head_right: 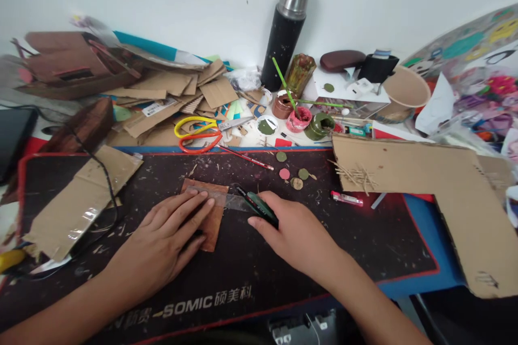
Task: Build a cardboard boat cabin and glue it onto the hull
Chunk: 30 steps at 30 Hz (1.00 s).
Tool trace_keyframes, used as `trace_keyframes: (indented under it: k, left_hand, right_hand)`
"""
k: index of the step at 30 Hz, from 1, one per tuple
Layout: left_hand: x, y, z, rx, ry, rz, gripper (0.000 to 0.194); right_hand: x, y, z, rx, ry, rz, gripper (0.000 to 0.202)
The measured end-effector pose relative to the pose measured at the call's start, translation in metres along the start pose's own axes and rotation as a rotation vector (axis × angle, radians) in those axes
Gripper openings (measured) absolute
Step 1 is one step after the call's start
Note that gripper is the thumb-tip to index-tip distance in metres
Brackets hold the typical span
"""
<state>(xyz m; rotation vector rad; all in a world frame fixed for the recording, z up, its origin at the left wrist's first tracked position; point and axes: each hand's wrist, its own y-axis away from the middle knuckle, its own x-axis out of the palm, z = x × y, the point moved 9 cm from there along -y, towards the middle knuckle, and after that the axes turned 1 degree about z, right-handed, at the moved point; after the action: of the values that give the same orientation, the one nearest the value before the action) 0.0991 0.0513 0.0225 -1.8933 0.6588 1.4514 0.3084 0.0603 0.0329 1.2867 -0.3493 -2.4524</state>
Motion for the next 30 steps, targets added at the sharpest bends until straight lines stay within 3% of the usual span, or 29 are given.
trace_keyframes:
  k: [7, 12, 18, 30]
  left_hand:
    - [-0.003, -0.001, -0.002, 0.011, -0.005, -0.046, 0.047]
    - [-0.007, -0.002, -0.004, 0.03, -0.025, -0.084, 0.047]
    - [-0.006, -0.001, -0.003, 0.029, -0.015, -0.098, 0.048]
    - [-0.001, 0.0, 0.0, -0.005, 0.049, -0.082, 0.051]
  right_hand:
    - [-0.014, -0.013, 0.036, -0.126, -0.019, 0.021, 0.029]
    - [-0.004, -0.023, 0.055, -0.228, 0.233, 0.063, 0.032]
    - [0.001, -0.038, 0.072, -0.25, 0.46, 0.11, 0.03]
    - [0.005, -0.05, 0.077, -0.2, 0.585, 0.215, 0.022]
